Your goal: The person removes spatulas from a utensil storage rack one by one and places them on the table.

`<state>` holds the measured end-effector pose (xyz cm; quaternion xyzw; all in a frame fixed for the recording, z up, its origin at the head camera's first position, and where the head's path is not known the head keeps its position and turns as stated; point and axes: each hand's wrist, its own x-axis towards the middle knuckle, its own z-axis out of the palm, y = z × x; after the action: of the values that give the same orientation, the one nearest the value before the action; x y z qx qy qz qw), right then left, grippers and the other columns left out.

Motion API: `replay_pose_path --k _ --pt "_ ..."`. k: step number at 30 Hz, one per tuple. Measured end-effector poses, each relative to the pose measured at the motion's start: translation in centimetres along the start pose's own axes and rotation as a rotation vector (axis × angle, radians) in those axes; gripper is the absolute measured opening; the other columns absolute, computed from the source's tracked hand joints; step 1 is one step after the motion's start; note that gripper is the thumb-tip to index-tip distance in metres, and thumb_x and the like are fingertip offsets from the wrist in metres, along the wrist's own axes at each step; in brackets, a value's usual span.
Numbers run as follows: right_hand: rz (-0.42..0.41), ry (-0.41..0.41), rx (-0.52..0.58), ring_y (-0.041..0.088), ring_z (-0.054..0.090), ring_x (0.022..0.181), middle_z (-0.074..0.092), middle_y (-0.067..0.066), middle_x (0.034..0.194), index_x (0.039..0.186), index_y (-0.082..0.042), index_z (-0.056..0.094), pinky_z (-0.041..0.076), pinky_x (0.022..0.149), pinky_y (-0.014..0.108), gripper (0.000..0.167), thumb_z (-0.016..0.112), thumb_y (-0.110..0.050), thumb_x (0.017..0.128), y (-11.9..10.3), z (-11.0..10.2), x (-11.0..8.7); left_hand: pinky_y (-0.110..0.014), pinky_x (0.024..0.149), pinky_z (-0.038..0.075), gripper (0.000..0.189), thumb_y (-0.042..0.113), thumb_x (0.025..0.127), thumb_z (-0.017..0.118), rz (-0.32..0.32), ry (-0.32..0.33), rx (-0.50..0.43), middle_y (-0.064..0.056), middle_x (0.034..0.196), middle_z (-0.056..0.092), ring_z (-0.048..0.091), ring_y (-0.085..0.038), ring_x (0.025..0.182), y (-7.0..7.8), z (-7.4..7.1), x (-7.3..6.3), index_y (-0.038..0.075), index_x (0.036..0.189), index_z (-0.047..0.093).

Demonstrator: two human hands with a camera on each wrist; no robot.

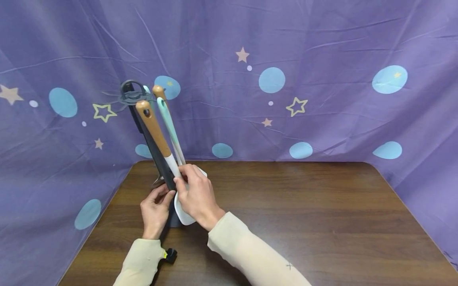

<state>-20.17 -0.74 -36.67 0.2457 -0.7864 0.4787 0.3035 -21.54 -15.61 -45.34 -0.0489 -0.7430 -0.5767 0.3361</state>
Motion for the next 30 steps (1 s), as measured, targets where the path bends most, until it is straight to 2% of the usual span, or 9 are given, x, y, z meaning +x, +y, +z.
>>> replay_pose_path --k 4,10,14,18,21,30 --pt "-0.002 0.014 0.003 0.009 0.062 0.081 0.062 -0.001 0.091 0.101 -0.008 0.061 0.056 0.075 0.026 0.014 0.066 -0.005 0.087 0.2 -0.3 -0.2 -0.019 0.076 0.057 0.022 -0.004 0.079 0.074 -0.005 -0.001 -0.011 -0.014 0.094 0.070 0.066 -0.012 0.084 -1.7 0.4 -0.1 -0.002 0.100 0.071" --pt "-0.010 0.040 0.006 0.009 0.062 0.080 0.062 -0.001 0.091 0.100 -0.008 0.062 0.056 0.076 0.024 0.015 0.066 -0.005 0.086 0.6 -0.8 -0.5 -0.021 0.078 0.057 0.021 -0.002 0.079 0.074 0.010 -0.009 -0.039 -0.013 0.094 0.070 0.067 -0.015 0.085 -1.9 1.0 -0.5 0.000 0.100 0.071" --pt "-0.008 0.042 0.005 0.009 0.062 0.082 0.062 0.000 0.093 0.101 -0.008 0.062 0.054 0.078 0.020 0.014 0.066 -0.006 0.087 0.7 -1.3 -0.6 -0.023 0.078 0.058 0.022 -0.005 0.078 0.075 0.015 -0.012 -0.034 -0.015 0.094 0.070 0.068 -0.021 0.085 -1.2 1.4 -0.7 -0.002 0.099 0.071" --pt "-0.011 0.041 0.000 0.010 0.062 0.083 0.063 0.000 0.093 0.101 -0.007 0.062 0.056 0.078 0.024 0.014 0.066 -0.006 0.088 0.9 -1.8 -0.7 -0.032 0.078 0.059 0.021 -0.009 0.078 0.073 0.007 -0.030 -0.026 -0.019 0.093 0.069 0.067 -0.032 0.084 1.0 1.5 -0.9 -0.007 0.098 0.069" --pt "-0.015 0.043 0.003 0.010 0.062 0.083 0.062 0.001 0.092 0.101 -0.007 0.062 0.057 0.077 0.027 0.014 0.066 -0.005 0.088 1.1 -2.2 -0.7 -0.037 0.079 0.059 0.021 -0.011 0.078 0.072 0.004 -0.043 -0.026 -0.021 0.093 0.069 0.067 -0.034 0.084 2.3 1.6 -1.1 -0.009 0.098 0.069" --pt "-0.022 0.058 0.012 0.010 0.062 0.082 0.062 0.001 0.093 0.101 -0.006 0.062 0.057 0.077 0.027 0.015 0.066 -0.003 0.087 1.6 -3.0 -0.9 -0.043 0.079 0.058 0.021 -0.011 0.077 0.073 0.007 -0.061 -0.047 -0.022 0.091 0.069 0.067 -0.033 0.083 2.6 2.2 -1.3 -0.009 0.097 0.069"
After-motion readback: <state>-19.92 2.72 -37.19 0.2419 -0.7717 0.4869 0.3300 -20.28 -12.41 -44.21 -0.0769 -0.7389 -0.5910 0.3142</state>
